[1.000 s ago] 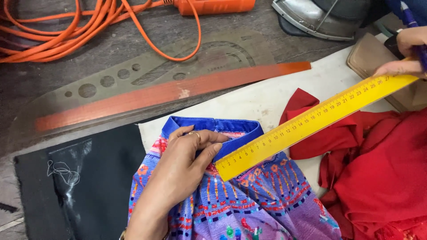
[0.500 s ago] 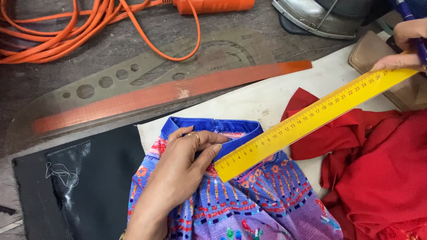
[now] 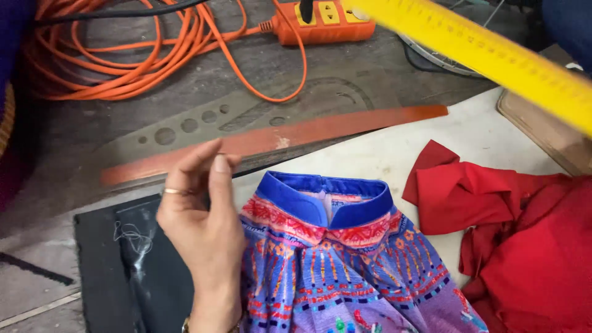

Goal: Marking and measuring a garment at a workstation using a pen and a ruler for quality control or pattern alignment.

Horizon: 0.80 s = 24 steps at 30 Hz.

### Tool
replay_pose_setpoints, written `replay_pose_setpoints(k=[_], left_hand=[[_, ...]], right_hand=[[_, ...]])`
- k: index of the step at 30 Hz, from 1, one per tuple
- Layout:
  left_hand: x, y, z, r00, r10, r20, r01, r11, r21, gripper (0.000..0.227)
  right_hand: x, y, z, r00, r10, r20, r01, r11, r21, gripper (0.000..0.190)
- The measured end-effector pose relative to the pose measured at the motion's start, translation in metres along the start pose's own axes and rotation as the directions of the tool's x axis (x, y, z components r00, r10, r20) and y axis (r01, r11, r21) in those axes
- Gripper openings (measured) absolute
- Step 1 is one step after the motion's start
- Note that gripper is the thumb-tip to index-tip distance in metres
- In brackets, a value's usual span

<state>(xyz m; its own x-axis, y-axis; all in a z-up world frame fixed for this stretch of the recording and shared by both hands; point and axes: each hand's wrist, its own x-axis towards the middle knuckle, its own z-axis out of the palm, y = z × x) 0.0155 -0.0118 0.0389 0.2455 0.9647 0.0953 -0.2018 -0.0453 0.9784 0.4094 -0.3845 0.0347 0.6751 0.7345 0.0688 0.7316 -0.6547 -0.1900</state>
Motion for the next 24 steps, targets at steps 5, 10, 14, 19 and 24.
replay_pose_setpoints(k=[5, 10, 14, 19, 24], left_hand=[[0.013, -0.021, -0.02, 0.989, -0.123, 0.083, 0.092, 0.946, 0.31, 0.018], [0.015, -0.02, -0.021, 0.971, -0.2, 0.129, 0.115, 0.869, 0.481, 0.02], [0.014, -0.016, -0.02, 0.95, -0.273, 0.148, 0.149, 0.819, 0.554, 0.021], [0.014, -0.013, -0.018, 0.934, -0.315, 0.166, 0.159, 0.787, 0.596, 0.024], [0.015, 0.003, -0.011, 0.899, -0.382, 0.212, 0.134, 0.703, 0.699, 0.028]], right_hand=[[-0.048, -0.122, 0.026, 0.945, 0.315, -0.088, -0.304, 0.946, 0.116, 0.032], [-0.032, -0.168, 0.038, 0.945, 0.319, -0.076, -0.328, 0.922, -0.207, 0.05], [-0.006, -0.148, 0.041, 0.986, 0.074, -0.149, -0.129, 0.905, -0.406, 0.056], [0.012, -0.178, 0.016, 0.961, -0.154, -0.231, 0.082, 0.952, -0.294, 0.035], [-0.028, -0.32, -0.004, 0.955, 0.021, -0.296, 0.127, 0.872, 0.473, 0.015]])
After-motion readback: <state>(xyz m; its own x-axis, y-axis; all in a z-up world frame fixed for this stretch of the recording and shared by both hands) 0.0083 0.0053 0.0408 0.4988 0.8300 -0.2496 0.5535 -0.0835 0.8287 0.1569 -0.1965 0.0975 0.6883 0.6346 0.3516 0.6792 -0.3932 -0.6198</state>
